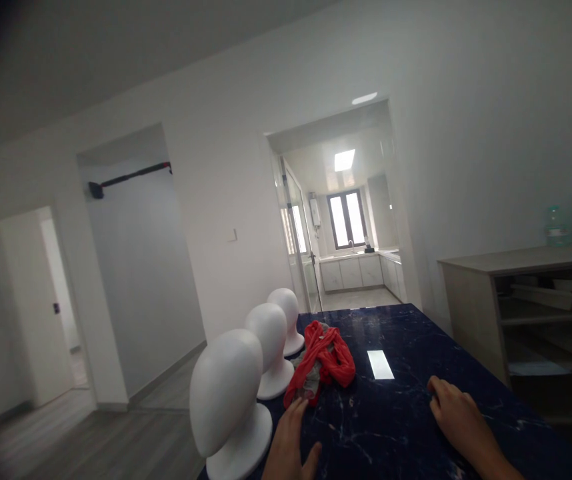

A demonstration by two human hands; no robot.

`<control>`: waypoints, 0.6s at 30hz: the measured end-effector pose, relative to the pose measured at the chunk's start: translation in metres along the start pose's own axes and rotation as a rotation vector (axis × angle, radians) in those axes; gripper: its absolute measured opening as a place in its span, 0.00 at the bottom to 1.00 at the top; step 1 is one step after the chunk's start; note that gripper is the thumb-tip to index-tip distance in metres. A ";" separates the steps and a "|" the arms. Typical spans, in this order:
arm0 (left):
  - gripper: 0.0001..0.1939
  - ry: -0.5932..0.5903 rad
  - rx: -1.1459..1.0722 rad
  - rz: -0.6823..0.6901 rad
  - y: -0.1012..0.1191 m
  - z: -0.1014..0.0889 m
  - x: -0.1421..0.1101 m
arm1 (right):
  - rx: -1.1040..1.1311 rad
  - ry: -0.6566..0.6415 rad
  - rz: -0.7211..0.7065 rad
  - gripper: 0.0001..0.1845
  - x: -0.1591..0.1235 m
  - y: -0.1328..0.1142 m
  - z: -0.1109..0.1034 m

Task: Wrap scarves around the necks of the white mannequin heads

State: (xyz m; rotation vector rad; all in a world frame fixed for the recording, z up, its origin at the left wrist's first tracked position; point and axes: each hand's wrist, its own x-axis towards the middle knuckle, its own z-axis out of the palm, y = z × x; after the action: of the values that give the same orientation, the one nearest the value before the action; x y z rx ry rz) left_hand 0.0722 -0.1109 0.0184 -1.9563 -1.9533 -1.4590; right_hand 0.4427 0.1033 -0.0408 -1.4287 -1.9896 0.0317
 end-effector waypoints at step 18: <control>0.48 0.733 0.123 -0.028 -0.054 -0.165 -0.005 | 0.060 0.033 0.026 0.09 0.002 -0.006 0.000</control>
State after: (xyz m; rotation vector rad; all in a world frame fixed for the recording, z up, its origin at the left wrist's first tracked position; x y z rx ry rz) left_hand -0.0640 -0.2004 0.0777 -1.1012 -1.6666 -1.6812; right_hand 0.4371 0.1023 -0.0374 -1.4081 -1.9276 0.0784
